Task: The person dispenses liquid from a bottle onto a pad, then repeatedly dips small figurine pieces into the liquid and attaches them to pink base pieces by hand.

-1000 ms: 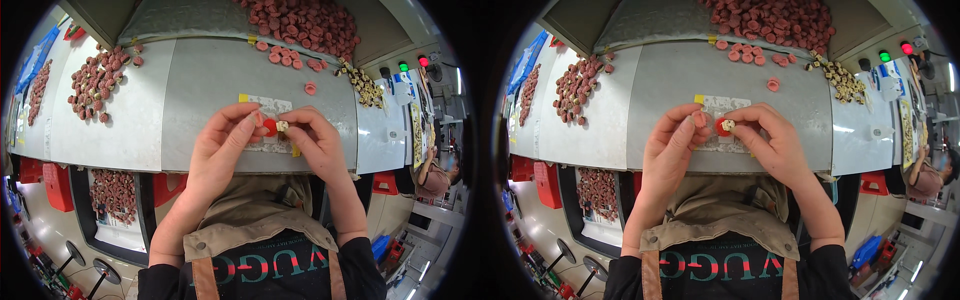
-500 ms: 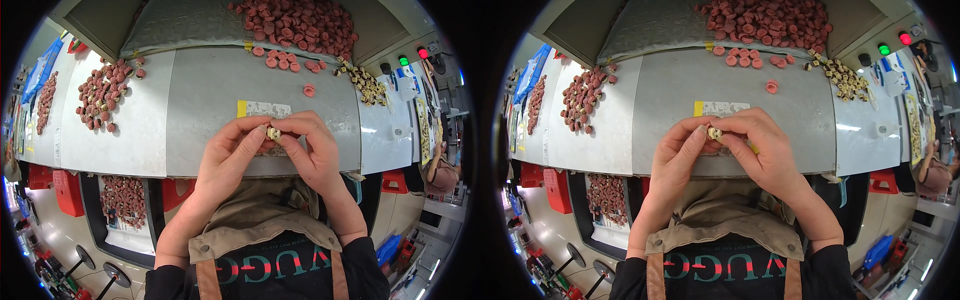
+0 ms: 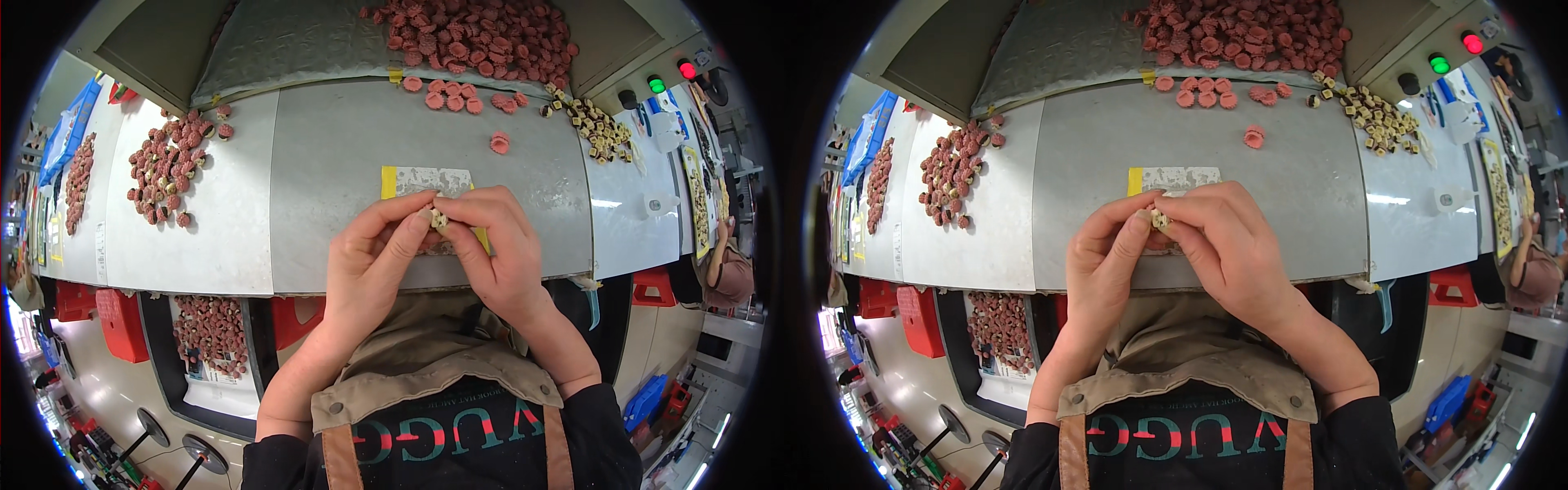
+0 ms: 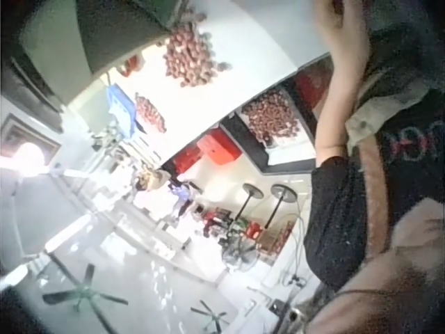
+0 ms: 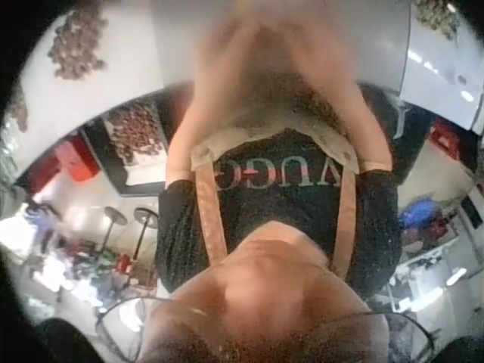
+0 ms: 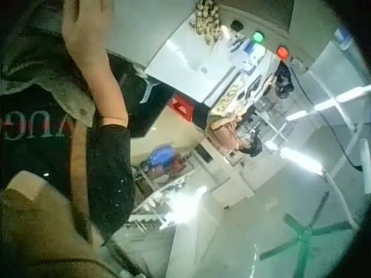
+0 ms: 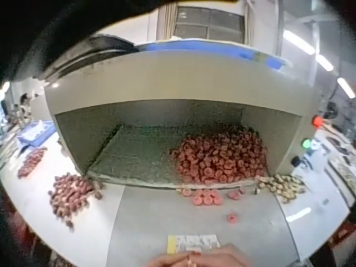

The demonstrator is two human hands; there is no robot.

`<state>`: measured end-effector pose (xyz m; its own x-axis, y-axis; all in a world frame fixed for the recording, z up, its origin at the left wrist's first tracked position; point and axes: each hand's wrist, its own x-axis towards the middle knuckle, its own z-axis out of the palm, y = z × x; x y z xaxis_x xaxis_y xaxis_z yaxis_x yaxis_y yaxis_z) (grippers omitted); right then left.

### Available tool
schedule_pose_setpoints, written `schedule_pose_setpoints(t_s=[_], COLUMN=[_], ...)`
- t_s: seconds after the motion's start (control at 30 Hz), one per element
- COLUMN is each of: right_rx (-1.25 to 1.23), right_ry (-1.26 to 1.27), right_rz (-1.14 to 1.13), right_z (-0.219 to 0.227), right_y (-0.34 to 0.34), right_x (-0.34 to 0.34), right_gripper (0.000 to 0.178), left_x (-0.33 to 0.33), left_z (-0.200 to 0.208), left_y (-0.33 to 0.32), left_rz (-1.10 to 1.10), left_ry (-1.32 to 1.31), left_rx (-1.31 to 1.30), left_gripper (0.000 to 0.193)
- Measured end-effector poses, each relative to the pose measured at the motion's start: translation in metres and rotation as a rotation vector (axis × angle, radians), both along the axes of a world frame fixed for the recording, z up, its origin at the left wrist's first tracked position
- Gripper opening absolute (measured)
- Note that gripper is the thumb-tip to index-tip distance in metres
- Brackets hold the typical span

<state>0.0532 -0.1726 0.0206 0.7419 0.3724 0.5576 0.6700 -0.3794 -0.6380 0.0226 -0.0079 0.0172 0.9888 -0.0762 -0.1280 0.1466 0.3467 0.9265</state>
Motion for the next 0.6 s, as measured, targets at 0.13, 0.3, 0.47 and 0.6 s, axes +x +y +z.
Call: schedule_pose_setpoints(t_s=[0.13,0.3,0.47,0.6], right_rx=[0.097,0.123,0.244,0.116], right_ry=[0.123,0.009,0.231,0.024], right_rz=[-0.019,0.055,0.058,0.018], right_z=[-0.005,-0.009,-0.012,-0.015], right_y=[0.004,-0.003,-0.003,-0.002], right_x=[-0.005,-0.002,-0.007,-0.009], right_gripper=[0.021,0.021,0.024,0.030], left_x=[-0.009,-0.002,-0.001,-0.005], left_z=[-0.016,-0.001,-0.001,0.000], left_y=[-0.010,-0.001,-0.004,-0.004], left_rz=[0.135,0.020,-0.015,0.011], left_ry=[-0.227,-0.140,-0.084,-0.100], left_rx=[0.132,0.029,0.077,0.100], left_gripper=[0.023,0.024,0.027,0.024])
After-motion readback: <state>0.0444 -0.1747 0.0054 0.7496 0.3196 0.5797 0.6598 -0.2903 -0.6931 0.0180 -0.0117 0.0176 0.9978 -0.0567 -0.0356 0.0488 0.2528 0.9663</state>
